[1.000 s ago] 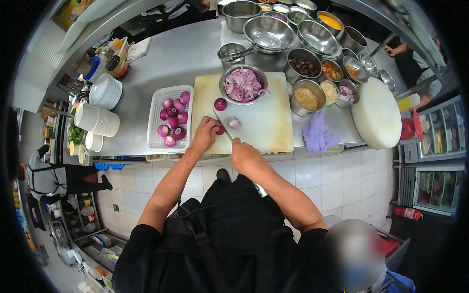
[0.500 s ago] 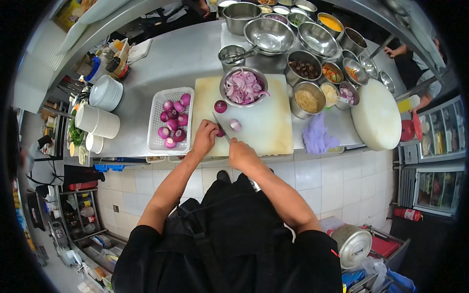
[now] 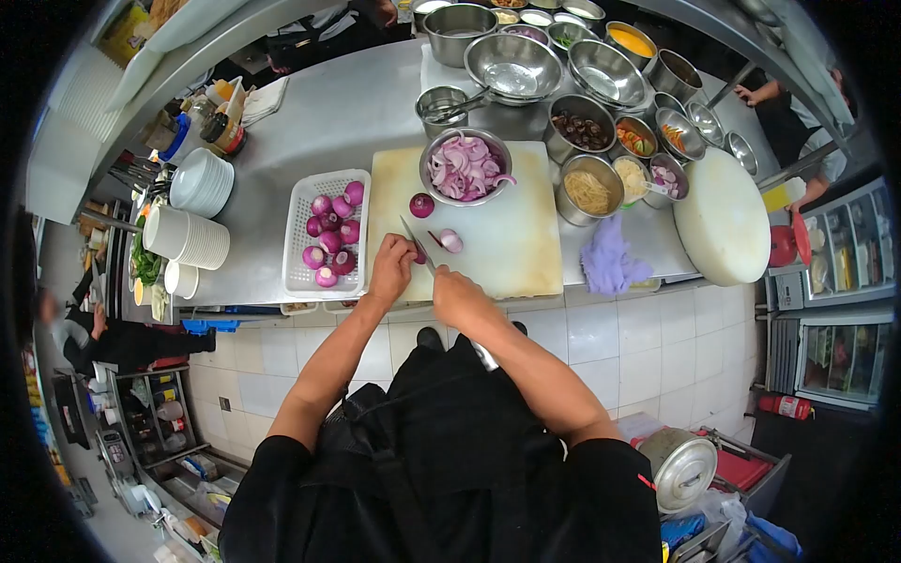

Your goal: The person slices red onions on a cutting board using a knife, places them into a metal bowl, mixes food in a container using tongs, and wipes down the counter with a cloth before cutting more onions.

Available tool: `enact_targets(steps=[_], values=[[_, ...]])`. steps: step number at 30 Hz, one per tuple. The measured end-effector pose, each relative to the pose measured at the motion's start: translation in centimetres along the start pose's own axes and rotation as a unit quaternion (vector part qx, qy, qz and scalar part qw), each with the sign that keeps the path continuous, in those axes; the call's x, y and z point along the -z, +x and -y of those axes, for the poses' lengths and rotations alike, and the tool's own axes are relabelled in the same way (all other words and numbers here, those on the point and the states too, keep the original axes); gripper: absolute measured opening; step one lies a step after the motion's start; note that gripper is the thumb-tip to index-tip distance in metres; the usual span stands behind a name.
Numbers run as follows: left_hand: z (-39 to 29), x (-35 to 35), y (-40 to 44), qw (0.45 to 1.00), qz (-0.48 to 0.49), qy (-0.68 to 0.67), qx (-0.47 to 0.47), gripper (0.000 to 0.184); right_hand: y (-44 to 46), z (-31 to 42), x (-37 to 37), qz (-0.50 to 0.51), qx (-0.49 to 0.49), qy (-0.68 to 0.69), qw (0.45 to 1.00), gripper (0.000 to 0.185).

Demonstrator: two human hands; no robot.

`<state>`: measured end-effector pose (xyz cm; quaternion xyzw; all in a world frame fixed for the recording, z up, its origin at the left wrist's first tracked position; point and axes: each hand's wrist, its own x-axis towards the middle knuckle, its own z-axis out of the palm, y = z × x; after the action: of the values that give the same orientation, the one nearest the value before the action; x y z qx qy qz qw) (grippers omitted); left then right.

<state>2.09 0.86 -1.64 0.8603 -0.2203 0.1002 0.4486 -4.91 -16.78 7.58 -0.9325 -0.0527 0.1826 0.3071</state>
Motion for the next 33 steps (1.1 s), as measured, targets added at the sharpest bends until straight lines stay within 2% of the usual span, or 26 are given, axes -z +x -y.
enact_targets(steps=[1,4,5,7,8,11,14,17,20,23,28,33], values=[[0.1,-0.1,0.1,1.0,-0.002,-0.006,0.003,0.01,0.8,-0.7,-1.0,-0.029,0.021,-0.001,0.999,0.029],[-0.8,0.2,0.2,0.999,-0.022,-0.031,-0.009,0.01,1.3,-1.2,1.5,0.063,-0.029,0.031,0.997,0.025],[-1.2,0.1,0.4,0.998,-0.03,-0.044,-0.018,0.01,0.9,-1.4,2.3,0.063,-0.04,0.055,0.996,0.024],[-1.2,0.6,0.8,0.995,-0.023,0.053,-0.076,0.009,0.1,-1.8,3.9,0.064,-0.062,0.096,0.991,0.022],[-1.1,0.9,0.7,0.989,-0.019,0.103,-0.102,0.009,0.5,-2.7,3.0,0.047,-0.062,0.048,0.996,0.031],[-1.8,0.5,0.0,0.991,-0.021,0.119,0.059,0.01,0.1,-3.2,0.7,-0.033,0.0,-0.009,0.999,0.024],[-1.2,-0.1,-0.5,0.997,-0.01,-0.022,0.078,0.009,-0.3,-1.6,-0.2,-0.011,-0.03,-0.017,0.999,0.026],[-0.1,0.4,-0.4,0.998,0.009,0.004,0.056,0.008,-0.7,-0.8,0.3,0.004,-0.01,-0.036,0.999,0.028],[0.5,0.6,0.3,0.999,0.008,0.027,-0.018,0.009,-1.4,0.0,2.0,0.022,-0.012,-0.04,0.999,0.028],[1.2,0.2,0.2,0.999,0.014,0.032,-0.024,0.011,-2.4,1.5,3.6,0.045,-0.02,-0.039,0.998,0.027],[1.6,-0.3,0.1,0.998,-0.022,0.047,-0.045,0.008,-0.1,-0.7,0.5,0.01,0.01,-0.027,1.0,0.026],[1.4,-0.3,-0.1,0.997,-0.029,0.049,-0.046,0.009,-0.5,-0.1,1.3,0.015,0.004,-0.043,0.999,0.025]])
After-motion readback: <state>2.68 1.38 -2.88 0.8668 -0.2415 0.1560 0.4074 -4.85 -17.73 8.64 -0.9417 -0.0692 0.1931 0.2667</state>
